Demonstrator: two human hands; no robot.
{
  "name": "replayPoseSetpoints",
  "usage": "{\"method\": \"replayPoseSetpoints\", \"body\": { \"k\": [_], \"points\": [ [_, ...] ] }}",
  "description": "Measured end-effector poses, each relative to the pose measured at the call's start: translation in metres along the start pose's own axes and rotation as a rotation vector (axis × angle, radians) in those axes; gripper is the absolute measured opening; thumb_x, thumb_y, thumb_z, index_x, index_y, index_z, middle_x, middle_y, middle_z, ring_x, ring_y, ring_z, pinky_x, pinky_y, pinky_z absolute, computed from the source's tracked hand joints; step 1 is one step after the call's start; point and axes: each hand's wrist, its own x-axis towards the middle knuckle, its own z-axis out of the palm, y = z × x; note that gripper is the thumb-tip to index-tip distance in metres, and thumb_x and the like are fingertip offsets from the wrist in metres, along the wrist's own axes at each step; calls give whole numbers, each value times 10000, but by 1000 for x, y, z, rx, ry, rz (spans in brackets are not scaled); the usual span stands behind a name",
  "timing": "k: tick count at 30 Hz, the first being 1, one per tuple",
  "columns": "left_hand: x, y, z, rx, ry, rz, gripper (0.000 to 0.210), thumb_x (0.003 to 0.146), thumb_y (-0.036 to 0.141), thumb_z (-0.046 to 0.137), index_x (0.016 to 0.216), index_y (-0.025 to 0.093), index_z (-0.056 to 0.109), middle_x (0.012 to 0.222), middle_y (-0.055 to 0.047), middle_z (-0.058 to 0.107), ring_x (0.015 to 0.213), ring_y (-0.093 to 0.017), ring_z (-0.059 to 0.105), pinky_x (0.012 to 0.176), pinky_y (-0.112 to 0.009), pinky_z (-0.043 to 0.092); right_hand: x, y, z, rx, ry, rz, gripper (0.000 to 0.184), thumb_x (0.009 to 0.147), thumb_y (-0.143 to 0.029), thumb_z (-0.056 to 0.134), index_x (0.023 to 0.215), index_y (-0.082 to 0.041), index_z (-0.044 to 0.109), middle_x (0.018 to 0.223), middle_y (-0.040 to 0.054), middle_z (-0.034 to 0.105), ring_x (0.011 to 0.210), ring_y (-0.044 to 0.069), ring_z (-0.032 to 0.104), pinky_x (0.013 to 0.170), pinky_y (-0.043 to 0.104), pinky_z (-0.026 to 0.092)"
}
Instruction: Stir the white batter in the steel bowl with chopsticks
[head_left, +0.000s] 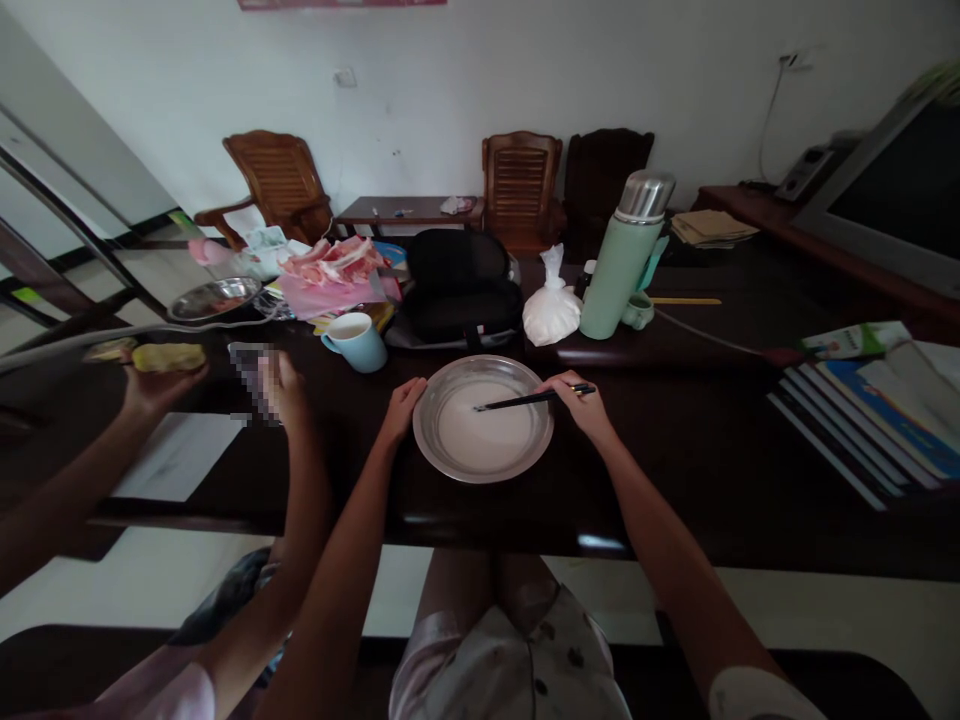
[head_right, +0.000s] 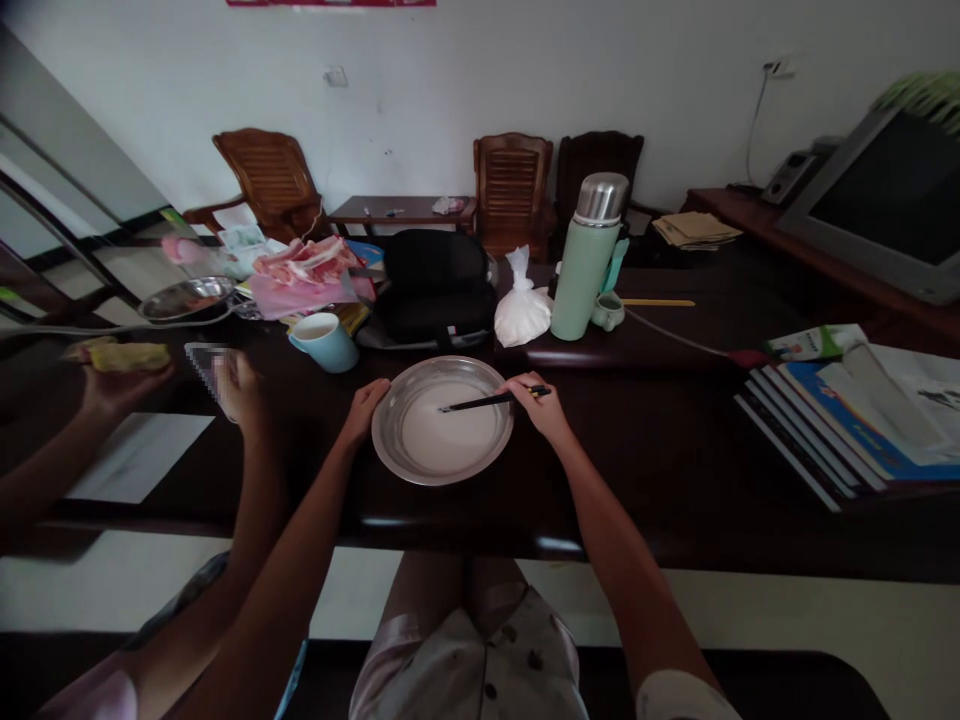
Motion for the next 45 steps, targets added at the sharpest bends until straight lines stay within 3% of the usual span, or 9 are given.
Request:
{"method": "replayPoseSetpoints", "body": {
  "k": [6, 12, 18, 21, 25, 31, 38, 41, 45],
  "points": [
    [0, -2, -1, 2, -21, 28, 477, 734, 521, 650, 571, 152, 396, 595, 26, 333, 571, -83, 298, 510, -198, 274, -1, 4, -8, 165, 60, 130, 382, 869, -540, 562, 700, -214, 669, 626, 16, 700, 616, 182, 656, 667, 324, 519],
    [-1, -2, 0, 10, -22, 14, 445, 774, 498, 618, 587, 151, 413, 599, 25, 334, 566, -85, 302, 511, -201, 270, -1, 4, 0, -17, -63, -24, 373, 889, -524, 538, 770, -237, 743, 794, 34, 741, 820, 202, 656, 798, 341, 492],
    [-1, -2, 0, 9, -16, 22, 421, 793, 460, 615, 584, 147, 425, 603, 21, 346, 575, -89, 315, 522, -201, 281, 0, 6, -12, 111, 126, 108, 377, 873, -536, 556, 709, -217, 672, 623, 17, 694, 631, 188, 661, 692, 333, 519],
    [-1, -2, 0, 11, -8, 20, 427, 788, 464, 622, 582, 147, 422, 603, 21, 343, 576, -89, 312, 520, -197, 280, -1, 5, -9, 154, 58, 130, 391, 866, -549, 558, 695, -213, 662, 604, 17, 690, 600, 186, 665, 662, 327, 526],
    [-1, -1, 1, 14, -14, 16, 449, 775, 488, 628, 581, 151, 403, 597, 25, 326, 569, -87, 299, 512, -198, 269, 0, 8, -3, 101, -27, 50, 356, 856, -544, 578, 796, -218, 708, 761, 38, 745, 775, 210, 701, 782, 351, 527],
    [-2, 2, 1, 27, -13, 16, 450, 765, 499, 630, 580, 152, 411, 601, 21, 334, 575, -89, 299, 514, -202, 273, 3, 11, -15, 143, 121, 101, 369, 852, -557, 578, 766, -212, 678, 642, 25, 722, 653, 200, 695, 725, 347, 528],
    [-1, 0, 1, 23, -3, 23, 448, 757, 496, 637, 578, 153, 413, 603, 18, 343, 586, -94, 306, 527, -203, 286, -1, 9, -2, 85, -68, 75, 358, 844, -556, 588, 816, -226, 725, 799, 38, 760, 807, 209, 703, 800, 356, 534],
    [-1, 0, 1, 25, -3, 28, 445, 756, 501, 639, 585, 150, 425, 608, 18, 354, 594, -95, 314, 534, -199, 290, 2, 10, -8, 49, 8, 55, 339, 851, -537, 591, 833, -228, 727, 814, 39, 764, 819, 212, 703, 820, 364, 528],
    [-1, 2, 2, 32, 3, 8, 450, 762, 491, 641, 576, 149, 415, 604, 20, 348, 588, -93, 314, 529, -197, 285, 4, 9, -19, 133, 137, 112, 393, 852, -573, 568, 746, -211, 683, 615, 24, 718, 624, 200, 693, 701, 347, 537]
  ]
}}
